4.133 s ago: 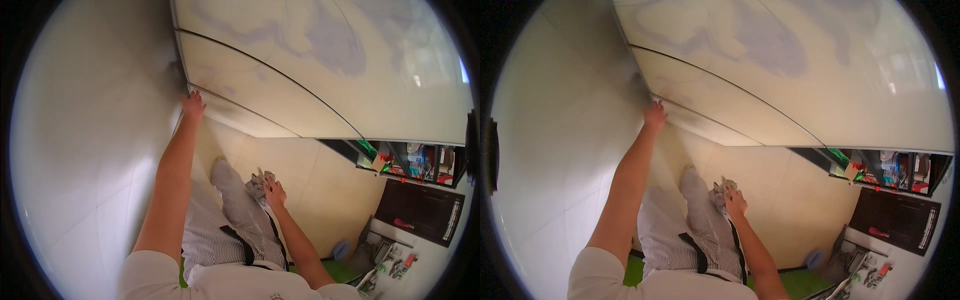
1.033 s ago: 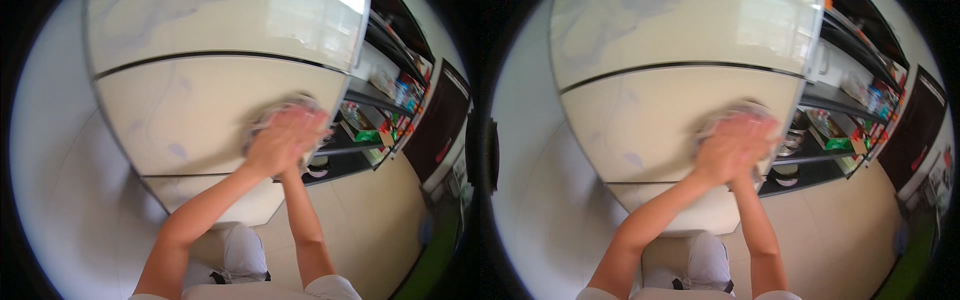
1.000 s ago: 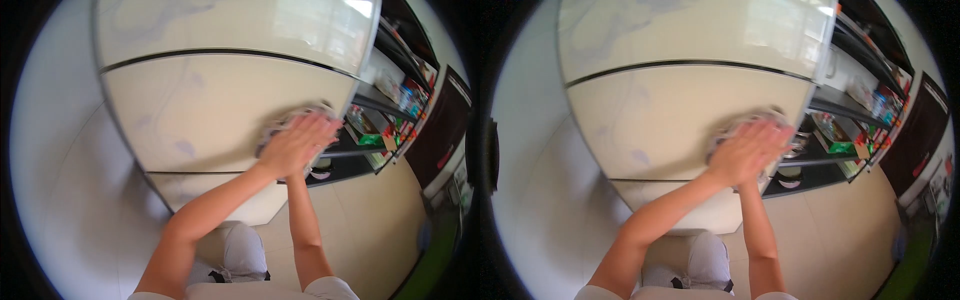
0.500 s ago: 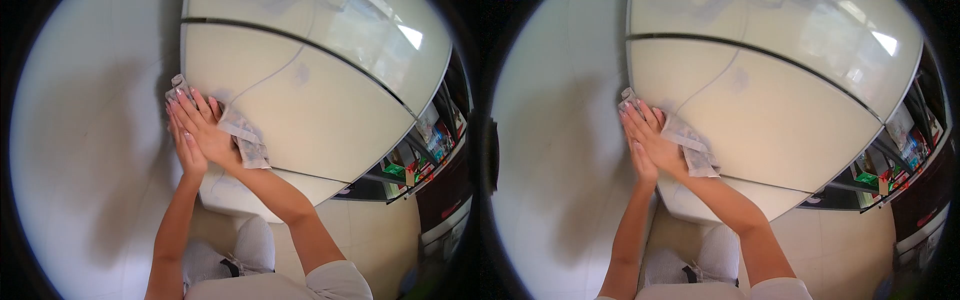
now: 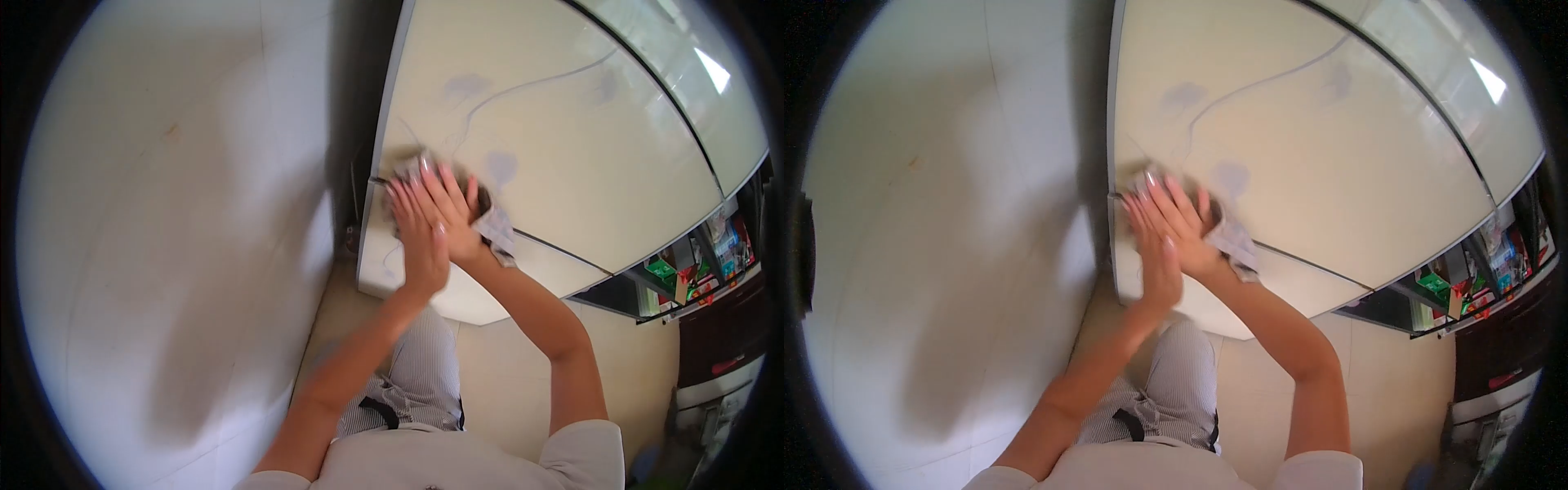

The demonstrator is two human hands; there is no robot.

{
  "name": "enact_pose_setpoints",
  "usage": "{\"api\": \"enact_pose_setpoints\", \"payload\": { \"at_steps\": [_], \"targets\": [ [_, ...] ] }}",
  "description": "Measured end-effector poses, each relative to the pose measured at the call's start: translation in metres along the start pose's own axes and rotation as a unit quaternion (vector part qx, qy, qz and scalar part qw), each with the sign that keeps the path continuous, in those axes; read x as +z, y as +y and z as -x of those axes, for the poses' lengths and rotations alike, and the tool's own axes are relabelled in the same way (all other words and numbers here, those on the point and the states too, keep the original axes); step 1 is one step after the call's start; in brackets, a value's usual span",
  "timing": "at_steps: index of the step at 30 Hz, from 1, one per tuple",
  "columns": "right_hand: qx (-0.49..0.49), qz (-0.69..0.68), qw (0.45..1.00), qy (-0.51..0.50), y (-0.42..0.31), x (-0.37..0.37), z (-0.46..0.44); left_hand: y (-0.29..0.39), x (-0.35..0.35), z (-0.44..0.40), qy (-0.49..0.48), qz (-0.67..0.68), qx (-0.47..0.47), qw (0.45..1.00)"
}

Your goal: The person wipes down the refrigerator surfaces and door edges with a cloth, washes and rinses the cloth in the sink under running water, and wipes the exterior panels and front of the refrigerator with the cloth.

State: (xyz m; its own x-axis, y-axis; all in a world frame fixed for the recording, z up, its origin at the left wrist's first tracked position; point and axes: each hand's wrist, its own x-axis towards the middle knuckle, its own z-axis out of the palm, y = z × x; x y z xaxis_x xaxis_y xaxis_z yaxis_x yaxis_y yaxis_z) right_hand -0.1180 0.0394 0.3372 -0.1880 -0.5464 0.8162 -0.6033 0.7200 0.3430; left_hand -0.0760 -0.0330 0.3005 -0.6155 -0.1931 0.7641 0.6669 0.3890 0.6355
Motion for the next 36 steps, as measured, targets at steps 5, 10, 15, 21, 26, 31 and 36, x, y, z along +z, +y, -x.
{"api": "enact_pose_setpoints", "payload": {
  "at_steps": [5,10,15,21,26,31,36],
  "targets": [
    [0.03,-0.173,0.967,-0.186,-0.046,0.091,0.022,-0.066,-0.052,0.003,-0.019,-0.021,-0.027,0.999],
    [-0.119,-0.22,0.884,-0.396,-0.082,0.125,0.133,-0.136,-0.031,0.152,-0.038,0.132,-0.278,0.951],
    [-0.246,-0.08,0.916,-0.308,-0.077,0.141,0.239,-0.158,-0.036,0.224,-0.175,0.2,-0.482,0.835],
    [0.036,-0.01,0.999,-0.029,-0.035,0.063,0.078,-0.059,0.0,0.112,-0.065,0.149,-0.129,0.978],
    [0.06,-0.044,0.997,-0.028,-0.043,0.07,0.042,-0.056,-0.017,0.093,-0.055,0.149,-0.167,0.973],
    [-0.217,-0.062,0.936,-0.268,-0.113,0.191,0.215,-0.152,-0.032,0.234,-0.18,0.128,-0.434,0.873],
    [0.236,-0.387,0.587,-0.67,-0.113,0.194,0.36,-0.153,-0.075,0.321,-0.283,-0.014,-0.384,0.878]
  ]
}}
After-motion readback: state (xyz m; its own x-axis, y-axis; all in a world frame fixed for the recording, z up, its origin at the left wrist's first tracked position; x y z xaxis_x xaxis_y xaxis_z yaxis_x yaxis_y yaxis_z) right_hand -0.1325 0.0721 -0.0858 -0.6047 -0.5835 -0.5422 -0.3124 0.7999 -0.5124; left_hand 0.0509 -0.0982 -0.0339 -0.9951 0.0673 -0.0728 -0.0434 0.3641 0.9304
